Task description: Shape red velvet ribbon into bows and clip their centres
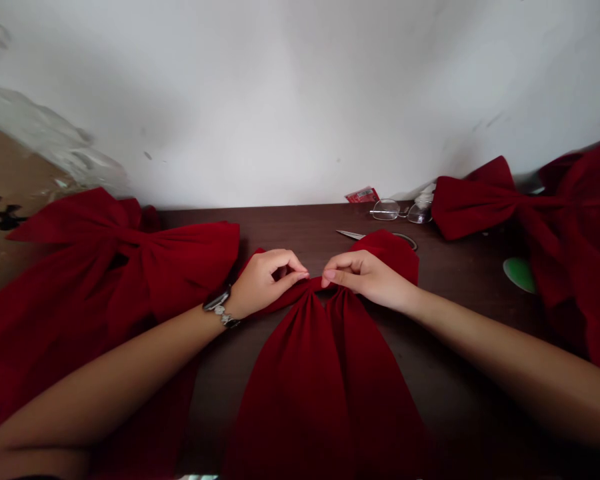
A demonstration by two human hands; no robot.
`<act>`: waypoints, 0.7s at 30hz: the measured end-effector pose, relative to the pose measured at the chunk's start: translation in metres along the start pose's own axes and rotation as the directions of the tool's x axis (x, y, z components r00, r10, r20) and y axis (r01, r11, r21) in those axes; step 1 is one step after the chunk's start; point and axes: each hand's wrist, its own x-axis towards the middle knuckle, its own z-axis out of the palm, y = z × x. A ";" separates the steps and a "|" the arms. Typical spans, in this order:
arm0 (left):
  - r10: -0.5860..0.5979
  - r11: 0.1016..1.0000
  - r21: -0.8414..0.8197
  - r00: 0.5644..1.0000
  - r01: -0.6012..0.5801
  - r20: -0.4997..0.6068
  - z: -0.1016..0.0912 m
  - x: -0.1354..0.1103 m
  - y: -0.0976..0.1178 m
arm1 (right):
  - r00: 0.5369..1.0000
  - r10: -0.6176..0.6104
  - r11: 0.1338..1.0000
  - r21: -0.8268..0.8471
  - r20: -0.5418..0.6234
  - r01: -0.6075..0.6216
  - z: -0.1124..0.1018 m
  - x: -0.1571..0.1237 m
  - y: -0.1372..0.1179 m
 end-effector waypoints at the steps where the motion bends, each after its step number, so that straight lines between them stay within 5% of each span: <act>1: 0.021 1.000 0.015 1.000 -0.021 -0.005 0.001 0.000 0.000 | 1.000 0.001 1.000 -0.002 0.001 -0.001 0.000 0.000 0.000; 8: 0.053 0.998 0.041 0.999 -0.052 -0.009 0.003 -0.001 -0.002 | 1.000 0.001 1.000 -0.005 0.006 -0.001 0.000 0.000 -0.001; 16: -0.058 0.998 -0.040 0.998 0.058 0.010 0.002 0.002 0.000 | 1.000 -0.001 1.000 -0.021 0.002 0.001 0.000 0.000 0.001; 21: 0.021 0.998 -0.051 1.000 -0.020 0.007 0.000 0.005 -0.002 | 1.000 -0.006 1.000 -0.020 0.000 0.006 -0.001 0.000 0.001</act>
